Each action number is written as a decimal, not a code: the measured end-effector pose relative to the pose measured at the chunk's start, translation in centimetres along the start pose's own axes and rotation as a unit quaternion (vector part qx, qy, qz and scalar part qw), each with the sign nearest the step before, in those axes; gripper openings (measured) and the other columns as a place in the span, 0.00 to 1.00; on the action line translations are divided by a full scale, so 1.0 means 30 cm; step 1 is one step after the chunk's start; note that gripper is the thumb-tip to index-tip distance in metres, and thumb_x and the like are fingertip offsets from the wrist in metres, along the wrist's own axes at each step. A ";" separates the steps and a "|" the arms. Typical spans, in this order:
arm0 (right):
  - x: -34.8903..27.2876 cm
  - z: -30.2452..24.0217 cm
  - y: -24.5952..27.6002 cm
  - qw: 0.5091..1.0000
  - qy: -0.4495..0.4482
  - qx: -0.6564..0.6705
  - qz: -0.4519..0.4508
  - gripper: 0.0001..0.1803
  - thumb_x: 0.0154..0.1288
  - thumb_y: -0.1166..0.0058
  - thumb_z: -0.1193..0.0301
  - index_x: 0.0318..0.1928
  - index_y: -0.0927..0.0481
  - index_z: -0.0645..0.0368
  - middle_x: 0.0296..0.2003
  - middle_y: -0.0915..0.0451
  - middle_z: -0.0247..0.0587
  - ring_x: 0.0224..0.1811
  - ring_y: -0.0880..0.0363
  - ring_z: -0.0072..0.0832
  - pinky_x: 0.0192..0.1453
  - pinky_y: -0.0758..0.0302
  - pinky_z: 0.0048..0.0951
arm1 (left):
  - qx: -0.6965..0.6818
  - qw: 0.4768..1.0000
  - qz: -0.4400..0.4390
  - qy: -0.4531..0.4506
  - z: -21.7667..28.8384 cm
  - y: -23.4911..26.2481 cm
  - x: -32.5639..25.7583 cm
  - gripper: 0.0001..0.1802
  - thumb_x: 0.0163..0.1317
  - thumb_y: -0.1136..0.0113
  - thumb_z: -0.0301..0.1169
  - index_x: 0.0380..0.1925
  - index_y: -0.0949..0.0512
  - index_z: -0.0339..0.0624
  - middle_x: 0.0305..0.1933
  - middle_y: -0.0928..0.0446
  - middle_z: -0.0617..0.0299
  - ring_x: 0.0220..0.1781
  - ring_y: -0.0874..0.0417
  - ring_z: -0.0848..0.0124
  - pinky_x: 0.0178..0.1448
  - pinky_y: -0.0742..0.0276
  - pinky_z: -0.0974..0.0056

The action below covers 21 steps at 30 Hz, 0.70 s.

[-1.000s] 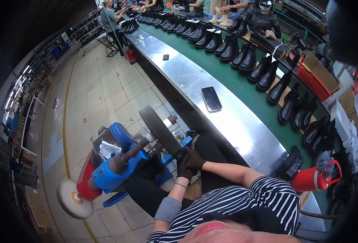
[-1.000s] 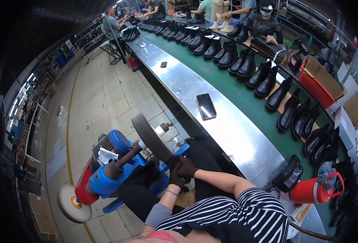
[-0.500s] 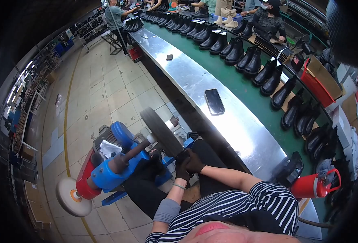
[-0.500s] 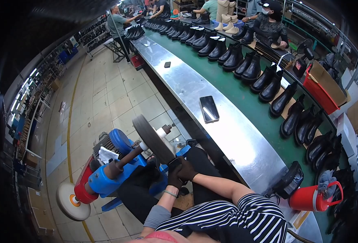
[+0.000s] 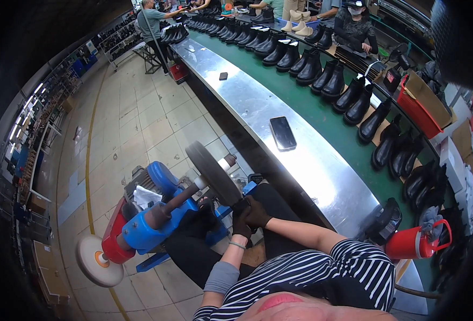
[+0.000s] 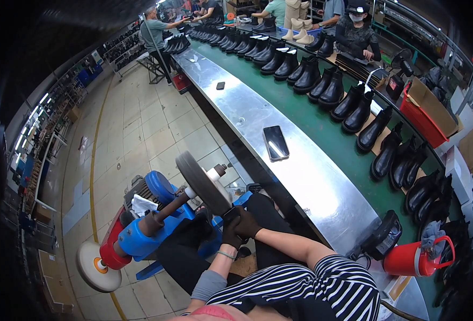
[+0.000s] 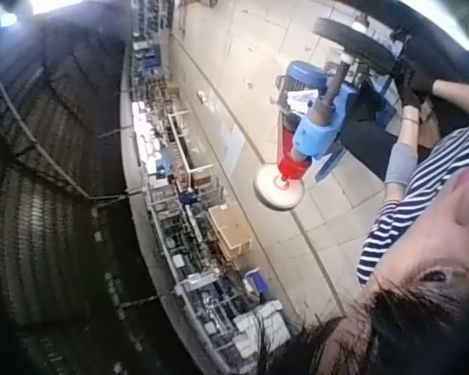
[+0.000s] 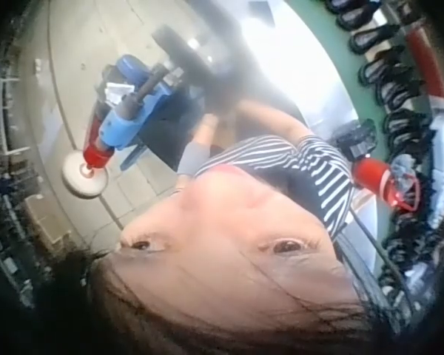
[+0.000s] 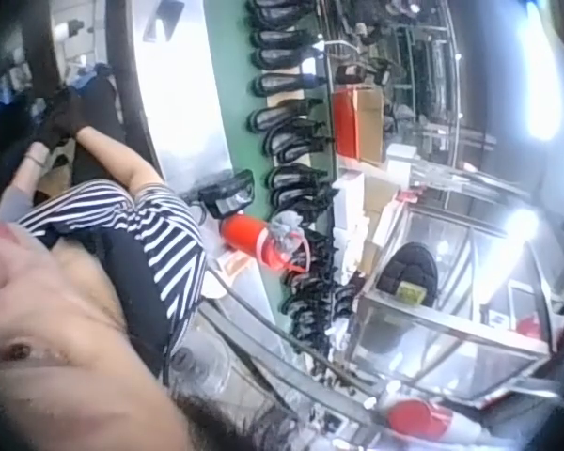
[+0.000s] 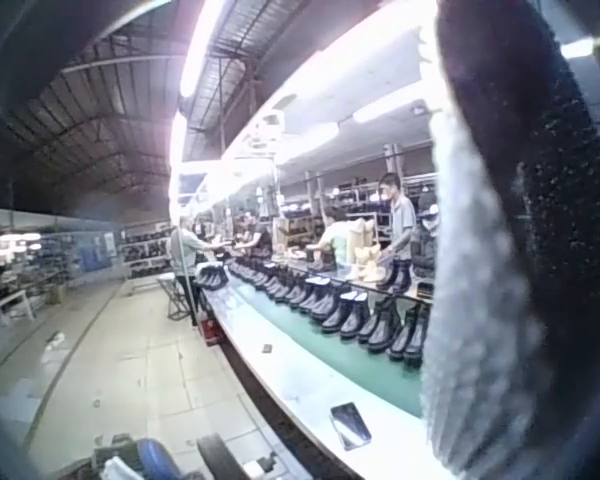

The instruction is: Buffing and polishing black leather boots using a dual-wheel industrial buffing machine.

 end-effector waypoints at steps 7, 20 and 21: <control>0.000 -0.035 0.010 1.000 -0.007 0.004 -0.002 0.30 0.44 0.40 0.69 0.51 0.34 0.61 0.33 0.20 0.58 0.39 0.19 0.54 0.42 0.21 0.45 | -0.021 1.000 -0.015 0.001 0.026 -0.025 -0.014 0.22 0.56 0.39 0.26 0.53 0.27 0.45 0.51 0.24 0.58 0.52 0.22 0.63 0.53 0.23 0.59; -0.001 -0.047 0.015 1.000 0.020 0.018 0.004 0.29 0.45 0.39 0.69 0.50 0.34 0.59 0.35 0.20 0.56 0.40 0.20 0.53 0.42 0.22 0.44 | -0.020 1.000 0.003 0.009 0.069 -0.074 -0.047 0.21 0.55 0.38 0.26 0.51 0.26 0.40 0.49 0.22 0.57 0.50 0.20 0.62 0.52 0.23 0.58; -0.002 -0.054 0.016 1.000 0.013 0.014 0.007 0.28 0.46 0.39 0.69 0.49 0.33 0.59 0.35 0.20 0.56 0.40 0.19 0.53 0.42 0.22 0.44 | -0.017 1.000 0.000 0.007 0.072 -0.072 -0.048 0.21 0.55 0.38 0.26 0.51 0.26 0.40 0.49 0.22 0.56 0.50 0.20 0.62 0.52 0.23 0.58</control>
Point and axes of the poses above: each hand's wrist, its own x-axis towards the middle knuckle, its own y-axis out of the back of the hand, z = x × y, the point moved 3 cm from there along x, towards the middle knuckle
